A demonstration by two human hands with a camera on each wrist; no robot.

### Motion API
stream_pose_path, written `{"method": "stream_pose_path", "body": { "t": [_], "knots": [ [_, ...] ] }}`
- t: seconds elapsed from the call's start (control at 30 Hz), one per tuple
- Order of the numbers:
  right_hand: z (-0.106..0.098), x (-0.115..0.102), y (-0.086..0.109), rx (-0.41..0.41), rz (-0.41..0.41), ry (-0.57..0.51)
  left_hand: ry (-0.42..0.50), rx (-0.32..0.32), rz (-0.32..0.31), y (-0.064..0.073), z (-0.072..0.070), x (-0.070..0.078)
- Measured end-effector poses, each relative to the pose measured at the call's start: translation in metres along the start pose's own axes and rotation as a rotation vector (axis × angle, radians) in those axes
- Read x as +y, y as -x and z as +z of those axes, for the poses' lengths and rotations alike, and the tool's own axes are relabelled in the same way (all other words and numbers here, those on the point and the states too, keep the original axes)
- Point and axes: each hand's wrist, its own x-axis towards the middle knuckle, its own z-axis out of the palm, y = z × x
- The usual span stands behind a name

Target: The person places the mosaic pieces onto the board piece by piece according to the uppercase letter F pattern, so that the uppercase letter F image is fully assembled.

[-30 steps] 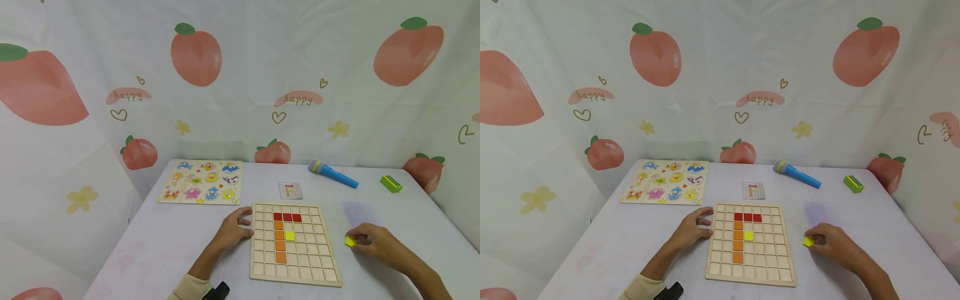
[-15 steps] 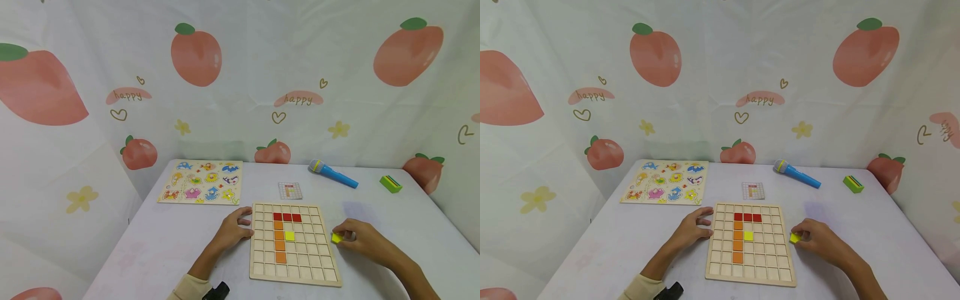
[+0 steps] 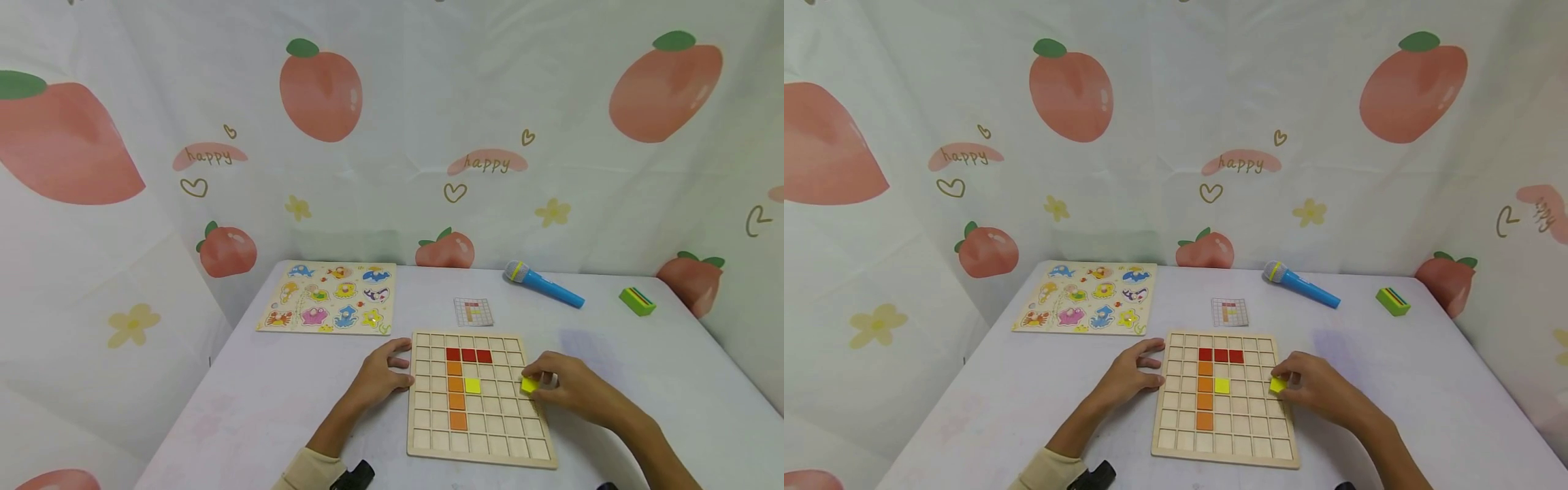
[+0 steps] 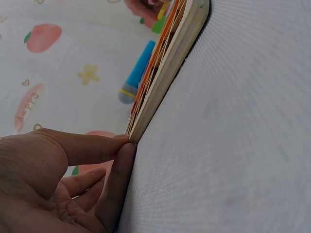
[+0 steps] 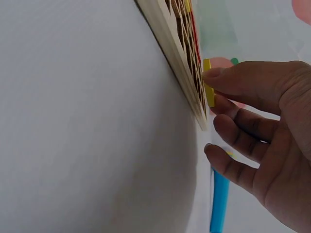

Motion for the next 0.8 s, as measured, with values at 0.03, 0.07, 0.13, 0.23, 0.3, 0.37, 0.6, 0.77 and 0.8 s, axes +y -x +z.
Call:
{"method": "stream_pose_path", "body": {
  "t": [0.03,0.07,0.13,0.23,0.3,0.37,0.6,0.77,0.8],
  "knots": [
    [0.000,-0.002,-0.002,-0.005,0.002,-0.007,0.000,0.000,-0.001,0.000,0.000,0.000],
    [0.001,-0.003,-0.003,-0.010,0.003,-0.012,0.004,0.000,0.000,0.000,0.000,0.000],
    [0.003,-0.006,-0.006,-0.018,0.000,-0.018,0.007,0.000,0.001,0.000,0.000,0.000],
    [0.006,-0.010,-0.010,-0.029,-0.017,-0.030,0.007,0.001,0.002,0.000,0.000,0.000],
    [0.009,-0.013,-0.013,-0.034,-0.034,-0.030,0.008,0.000,0.001,0.000,0.000,0.000],
    [0.010,-0.015,-0.015,-0.041,-0.046,-0.030,0.005,-0.001,-0.003,0.000,0.000,0.000],
    [0.016,-0.027,-0.023,-0.077,-0.042,-0.032,0.006,0.001,-0.007,0.000,0.000,-0.001],
    [0.019,-0.032,-0.027,-0.096,-0.033,-0.027,0.006,0.001,-0.006,0.000,0.000,-0.001],
    [0.019,-0.032,-0.028,-0.099,-0.030,-0.026,0.008,0.000,-0.005,0.000,0.000,-0.001]
  ]
}}
